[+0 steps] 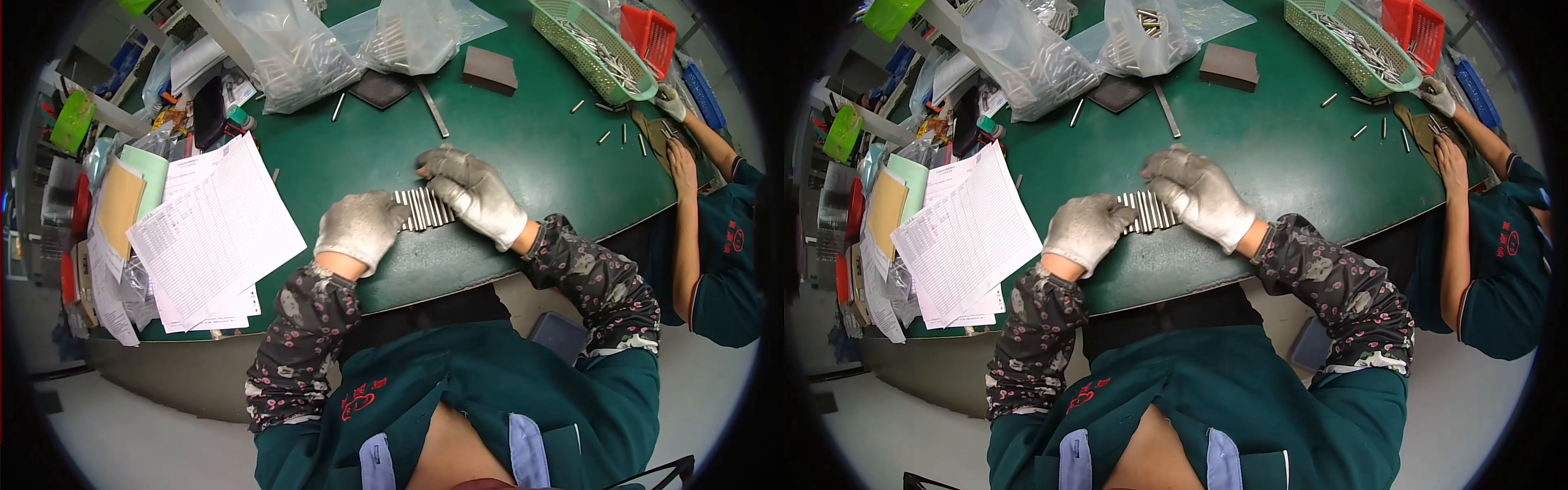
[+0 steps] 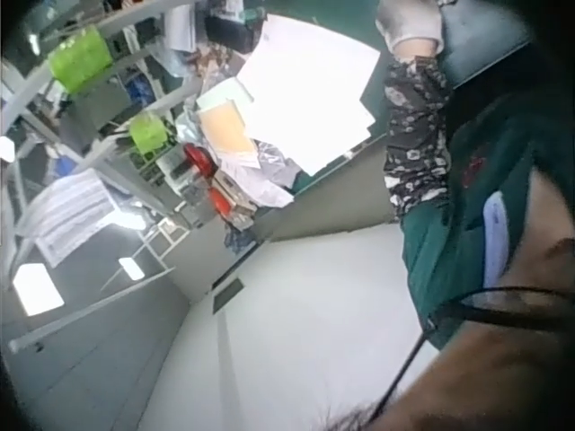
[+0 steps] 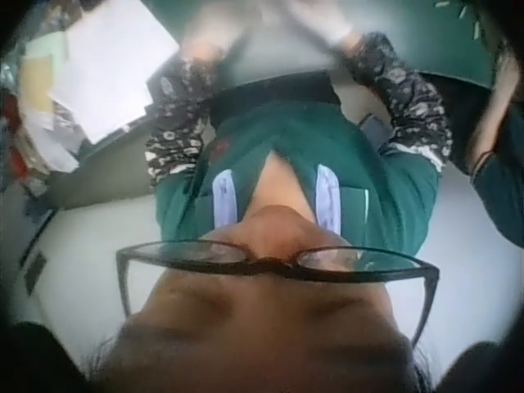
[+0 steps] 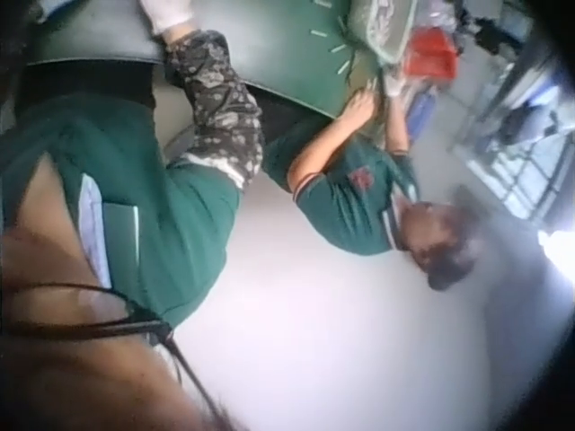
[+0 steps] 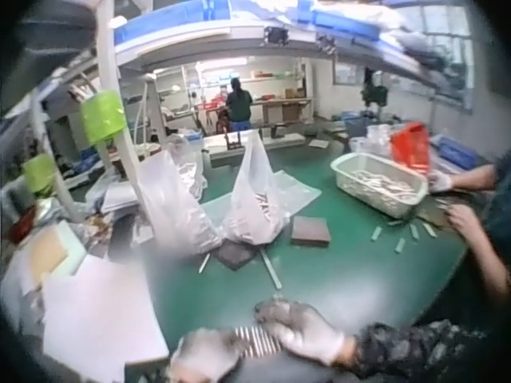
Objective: Arranging cylindrical metal pins into organized rows on a alignment block and then placing them into a plastic bag.
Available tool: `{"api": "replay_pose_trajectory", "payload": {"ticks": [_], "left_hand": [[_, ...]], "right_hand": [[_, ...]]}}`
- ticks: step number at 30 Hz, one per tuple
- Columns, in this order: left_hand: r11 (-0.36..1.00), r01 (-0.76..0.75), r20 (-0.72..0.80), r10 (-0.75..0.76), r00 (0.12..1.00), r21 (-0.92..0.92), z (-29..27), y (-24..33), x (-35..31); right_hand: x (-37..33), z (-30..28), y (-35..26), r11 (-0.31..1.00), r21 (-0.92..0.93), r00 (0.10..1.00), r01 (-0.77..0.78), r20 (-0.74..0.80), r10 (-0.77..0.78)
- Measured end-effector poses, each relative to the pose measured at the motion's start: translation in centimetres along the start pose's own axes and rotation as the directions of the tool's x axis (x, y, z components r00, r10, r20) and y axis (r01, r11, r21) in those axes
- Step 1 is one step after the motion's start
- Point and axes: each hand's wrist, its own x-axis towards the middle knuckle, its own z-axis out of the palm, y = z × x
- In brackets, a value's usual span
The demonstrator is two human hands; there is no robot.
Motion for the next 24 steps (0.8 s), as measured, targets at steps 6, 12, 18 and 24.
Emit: {"api": "replay_pose_trajectory", "payload": {"ticks": [6, 12, 18, 24], "left_hand": [[0.986, -0.163, -0.018, 0.162, 0.987, -0.047, 1.6, -0.1, 0.5], [0.777, -0.091, 0.033, 0.143, 0.989, -0.623, 0.3, -2.4, -3.7], [0.469, 0.366, 0.532, 0.293, 0.794, -0.804, 4.1, -2.5, -11.6], [-0.681, 0.436, 0.056, 0.504, 0.862, -0.588, 10.7, 0.8, -10.8]], "right_hand": [[0.5, 2.1, -1.2, 0.992, -0.113, 0.998, 0.062, -0.019, -0.064], [0.5, 1.7, -1.1, 0.981, -0.186, 0.997, 0.045, 0.068, -0.033], [-1.1, 2.2, -2.9, 0.987, -0.034, 0.957, 0.157, 0.252, -0.143], [-4.7, 4.5, -6.3, 0.987, 0.083, 0.960, 0.140, 0.234, -0.156]]}}
